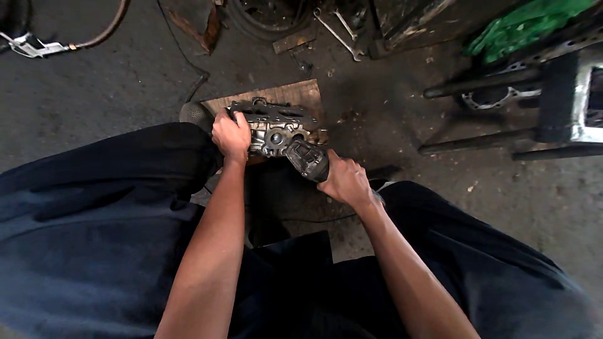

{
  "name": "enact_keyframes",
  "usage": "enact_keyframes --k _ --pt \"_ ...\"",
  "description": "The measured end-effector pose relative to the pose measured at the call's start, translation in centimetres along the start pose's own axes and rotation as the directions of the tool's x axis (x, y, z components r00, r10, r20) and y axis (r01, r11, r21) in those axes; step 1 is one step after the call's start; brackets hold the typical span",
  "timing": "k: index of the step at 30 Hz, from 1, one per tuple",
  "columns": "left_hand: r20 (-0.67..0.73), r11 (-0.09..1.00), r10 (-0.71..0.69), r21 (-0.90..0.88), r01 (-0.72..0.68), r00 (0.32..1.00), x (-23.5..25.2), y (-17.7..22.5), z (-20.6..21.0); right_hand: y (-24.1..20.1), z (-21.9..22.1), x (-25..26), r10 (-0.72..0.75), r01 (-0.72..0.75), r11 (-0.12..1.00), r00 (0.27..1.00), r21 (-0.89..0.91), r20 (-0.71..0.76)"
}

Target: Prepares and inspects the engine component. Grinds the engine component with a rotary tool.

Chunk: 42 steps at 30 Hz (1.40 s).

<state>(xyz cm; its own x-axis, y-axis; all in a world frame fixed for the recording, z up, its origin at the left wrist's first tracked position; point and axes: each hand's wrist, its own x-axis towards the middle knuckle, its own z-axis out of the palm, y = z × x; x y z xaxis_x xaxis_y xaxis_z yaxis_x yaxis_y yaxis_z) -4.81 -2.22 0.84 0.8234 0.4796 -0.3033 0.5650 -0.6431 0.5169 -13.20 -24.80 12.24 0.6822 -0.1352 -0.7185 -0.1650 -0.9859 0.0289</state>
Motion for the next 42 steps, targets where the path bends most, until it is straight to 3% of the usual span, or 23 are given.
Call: enact_keyframes --k 12,23,42 --pt "-0.015 1.000 0.010 -0.009 -0.010 1.000 0.1 -0.2 0.2 0.2 -0.4 -2.9 -0.044 0.044 0.999 0.999 0.002 0.025" --pt "0.003 1.000 -0.002 -0.006 0.002 1.000 0.2 -0.1 0.0 0.6 0.6 0.0 -0.015 0.015 1.000 1.000 0.014 0.005" --pt "0.012 1.000 -0.017 0.001 0.017 1.000 0.2 0.3 -0.1 2.2 0.8 0.2 -0.021 0.018 0.997 0.999 0.079 0.032"
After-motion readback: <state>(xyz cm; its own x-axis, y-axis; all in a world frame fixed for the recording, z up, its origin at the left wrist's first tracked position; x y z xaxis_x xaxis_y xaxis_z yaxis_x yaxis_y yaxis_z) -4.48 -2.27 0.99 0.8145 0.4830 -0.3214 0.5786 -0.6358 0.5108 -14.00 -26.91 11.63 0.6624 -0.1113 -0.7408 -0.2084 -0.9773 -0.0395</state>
